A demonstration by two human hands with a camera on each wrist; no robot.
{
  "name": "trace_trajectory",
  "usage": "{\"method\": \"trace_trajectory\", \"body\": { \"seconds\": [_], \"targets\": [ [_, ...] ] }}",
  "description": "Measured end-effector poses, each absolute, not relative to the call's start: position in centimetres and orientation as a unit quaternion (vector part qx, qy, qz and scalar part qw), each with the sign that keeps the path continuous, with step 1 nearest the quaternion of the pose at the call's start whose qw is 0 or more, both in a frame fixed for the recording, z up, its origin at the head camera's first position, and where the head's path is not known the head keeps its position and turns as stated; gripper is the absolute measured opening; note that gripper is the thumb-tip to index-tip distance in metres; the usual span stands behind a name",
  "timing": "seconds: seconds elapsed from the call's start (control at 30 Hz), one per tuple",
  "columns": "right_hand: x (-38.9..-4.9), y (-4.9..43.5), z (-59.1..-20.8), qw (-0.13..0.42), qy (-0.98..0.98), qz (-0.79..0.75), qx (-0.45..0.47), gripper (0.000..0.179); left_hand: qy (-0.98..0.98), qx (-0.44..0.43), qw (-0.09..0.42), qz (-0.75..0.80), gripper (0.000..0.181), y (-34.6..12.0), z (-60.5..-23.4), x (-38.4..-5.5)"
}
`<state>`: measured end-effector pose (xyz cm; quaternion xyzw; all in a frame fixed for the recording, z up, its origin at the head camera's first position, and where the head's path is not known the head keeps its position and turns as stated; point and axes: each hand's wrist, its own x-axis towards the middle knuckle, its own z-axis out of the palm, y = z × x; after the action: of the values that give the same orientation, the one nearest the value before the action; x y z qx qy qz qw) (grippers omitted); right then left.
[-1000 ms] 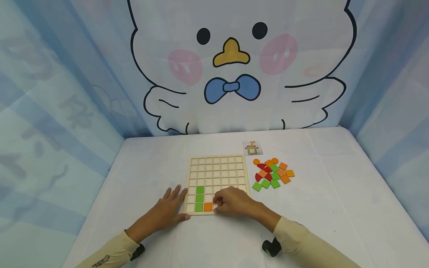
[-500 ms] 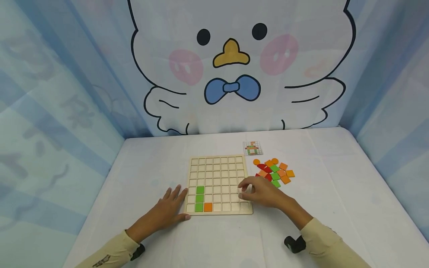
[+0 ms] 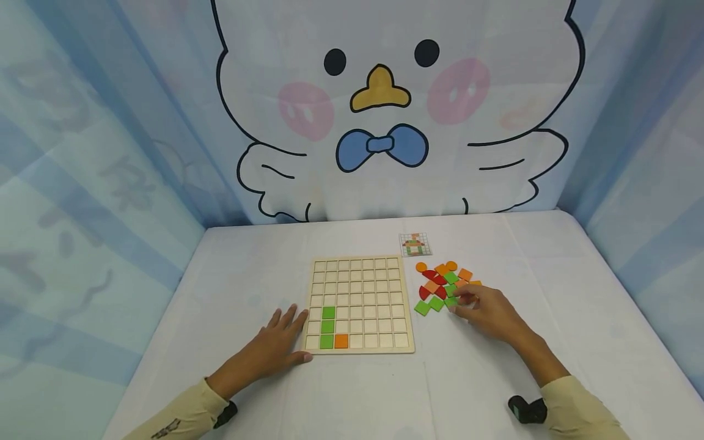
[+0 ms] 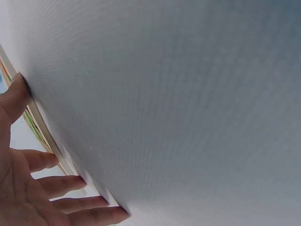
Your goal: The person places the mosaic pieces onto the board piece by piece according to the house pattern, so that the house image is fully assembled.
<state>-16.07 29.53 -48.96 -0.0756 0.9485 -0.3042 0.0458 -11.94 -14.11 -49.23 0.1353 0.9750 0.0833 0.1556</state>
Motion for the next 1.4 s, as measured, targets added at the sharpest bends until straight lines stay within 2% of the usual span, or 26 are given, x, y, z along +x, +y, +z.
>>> {"method": "trace_trajectory", "body": {
  "seconds": [0.27, 0.6, 1.4],
  "targets": [
    [-16.4, 31.4, -49.3, 0.029, 0.961, -0.273, -0.018, 0.039, 0.976, 0.134, 0.153, 0.084, 0.09, -14.1, -49.2, -11.9],
    [-16.7, 31.3, -49.9, 0.015, 0.963, -0.268, 0.014, 0.038, 0.975, 0.132, 0.154, 0.085, 0.09, -14.0, -49.1, -11.8],
    [-16.4, 30.9, -49.1, 0.063, 0.96, -0.272, 0.014, 0.043, 0.975, 0.141, 0.15, 0.082, 0.09, -14.1, -49.1, -11.9]
  ]
}}
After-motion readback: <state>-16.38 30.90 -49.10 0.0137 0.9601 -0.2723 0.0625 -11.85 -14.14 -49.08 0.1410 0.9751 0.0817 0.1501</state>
